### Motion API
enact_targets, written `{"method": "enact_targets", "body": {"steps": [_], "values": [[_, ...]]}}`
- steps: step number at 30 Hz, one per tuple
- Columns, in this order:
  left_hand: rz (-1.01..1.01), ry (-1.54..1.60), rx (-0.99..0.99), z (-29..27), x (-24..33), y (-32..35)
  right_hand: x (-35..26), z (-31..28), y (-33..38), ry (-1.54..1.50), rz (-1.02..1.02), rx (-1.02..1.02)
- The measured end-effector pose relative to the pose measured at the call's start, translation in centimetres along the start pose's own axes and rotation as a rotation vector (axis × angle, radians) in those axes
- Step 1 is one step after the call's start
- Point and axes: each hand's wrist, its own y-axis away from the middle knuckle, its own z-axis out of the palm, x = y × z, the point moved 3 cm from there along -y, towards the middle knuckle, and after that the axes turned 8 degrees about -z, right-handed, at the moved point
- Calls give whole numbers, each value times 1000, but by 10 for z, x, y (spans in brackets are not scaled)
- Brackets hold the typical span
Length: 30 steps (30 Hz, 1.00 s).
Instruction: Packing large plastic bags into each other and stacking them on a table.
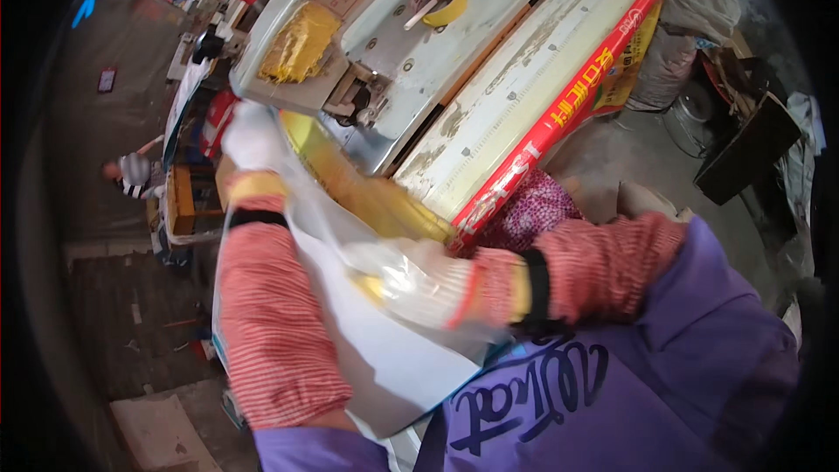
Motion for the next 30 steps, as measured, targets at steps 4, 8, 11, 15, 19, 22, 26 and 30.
{"method": "enact_targets", "body": {"steps": [4,8,11,15,19,22,26,30], "values": [[452,-61,101,28,24,54,10,-80,65,-311,655,-71],[450,96,-214,38,25,52,78,-109,102,-435,725,116],[509,298,86,31,23,45,49,-101,80,-871,1063,599],[368,500,-40,21,26,42,54,-106,82,-151,754,245],[302,529,-310,51,14,36,48,-102,74,453,486,-53],[307,678,-497,51,19,43,11,-114,58,671,599,-338],[65,842,-778,50,3,61,0,-110,60,769,654,-487],[241,656,-664,31,17,49,6,-105,65,862,920,-542]]}}
